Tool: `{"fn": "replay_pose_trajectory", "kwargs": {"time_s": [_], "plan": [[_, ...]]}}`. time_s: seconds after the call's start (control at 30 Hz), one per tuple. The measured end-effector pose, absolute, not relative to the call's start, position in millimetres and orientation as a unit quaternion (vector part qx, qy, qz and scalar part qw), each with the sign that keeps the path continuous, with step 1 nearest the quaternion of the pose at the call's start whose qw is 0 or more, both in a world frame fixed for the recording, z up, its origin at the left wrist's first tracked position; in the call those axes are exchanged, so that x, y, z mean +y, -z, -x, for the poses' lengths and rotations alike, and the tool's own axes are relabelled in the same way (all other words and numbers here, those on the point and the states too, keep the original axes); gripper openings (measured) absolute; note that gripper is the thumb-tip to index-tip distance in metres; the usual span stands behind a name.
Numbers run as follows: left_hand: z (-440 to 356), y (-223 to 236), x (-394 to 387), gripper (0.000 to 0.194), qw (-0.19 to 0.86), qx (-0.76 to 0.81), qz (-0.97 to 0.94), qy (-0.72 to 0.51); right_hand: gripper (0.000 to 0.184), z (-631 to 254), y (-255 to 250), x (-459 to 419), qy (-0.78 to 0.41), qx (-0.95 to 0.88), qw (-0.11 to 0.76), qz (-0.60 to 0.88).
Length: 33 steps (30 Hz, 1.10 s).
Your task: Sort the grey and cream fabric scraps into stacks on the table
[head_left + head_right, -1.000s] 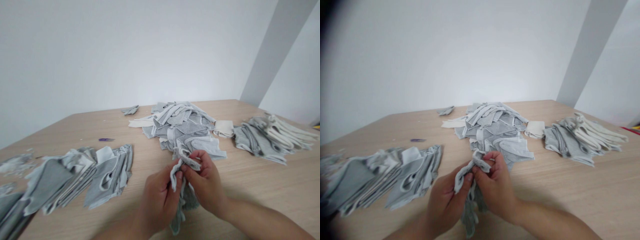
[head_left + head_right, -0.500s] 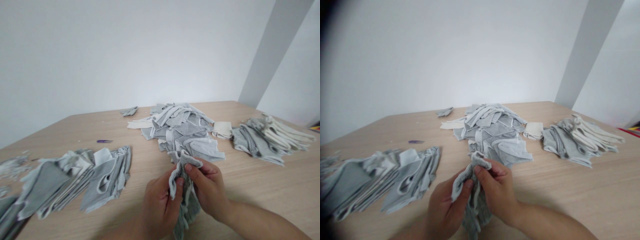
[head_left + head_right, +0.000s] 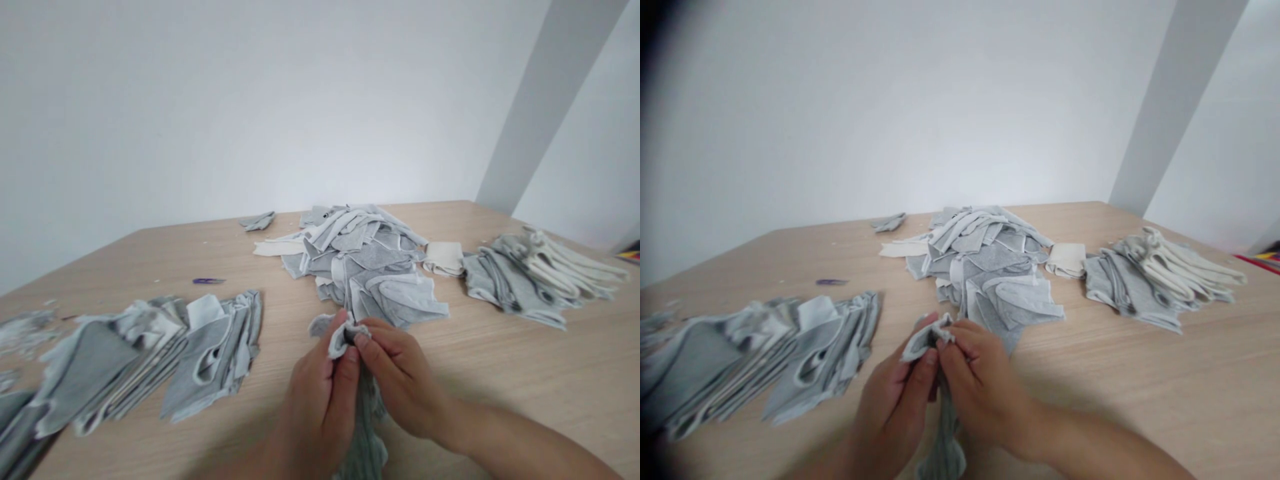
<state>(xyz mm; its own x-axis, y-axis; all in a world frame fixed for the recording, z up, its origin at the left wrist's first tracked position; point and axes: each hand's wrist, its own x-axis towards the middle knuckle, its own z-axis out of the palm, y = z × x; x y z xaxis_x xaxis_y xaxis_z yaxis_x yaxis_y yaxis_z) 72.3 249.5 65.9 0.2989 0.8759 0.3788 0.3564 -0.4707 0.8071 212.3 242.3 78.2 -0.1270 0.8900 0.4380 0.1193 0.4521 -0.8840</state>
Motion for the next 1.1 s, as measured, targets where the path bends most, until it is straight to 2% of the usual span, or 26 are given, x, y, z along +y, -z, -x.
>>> {"fn": "replay_pose_trajectory", "kwargs": {"time_s": [0.13, 0.27, 0.4, 0.63, 0.97, 1.1], "plan": [[-69.8, -65.6, 249.0, 0.047, 0.308, 0.404, -0.764, -0.397, 0.036, -212.0, -77.0, 242.6, -0.322, -0.699, 0.528, 0.358], [-67.6, -62.3, 249.0, 0.061, 0.252, 0.385, -0.808, -0.369, 0.022, -213.8, -78.8, 241.9, -0.302, -0.713, 0.507, 0.378], [-66.0, -57.4, 246.6, 0.072, 0.240, 0.398, -0.818, -0.339, 0.018, -217.8, -81.5, 241.4, -0.304, -0.707, 0.492, 0.407], [-63.8, -60.5, 243.4, 0.079, 0.209, 0.364, -0.840, -0.343, 0.024, -224.5, -83.0, 241.9, -0.296, -0.738, 0.470, 0.383], [-68.6, -62.6, 241.4, 0.082, 0.190, 0.388, -0.851, -0.298, 0.015, -227.6, -85.0, 244.1, -0.264, -0.746, 0.445, 0.420], [-68.5, -64.3, 240.5, 0.083, 0.194, 0.378, -0.853, -0.305, 0.021, -227.8, -86.4, 244.4, -0.255, -0.747, 0.459, 0.408]]}}
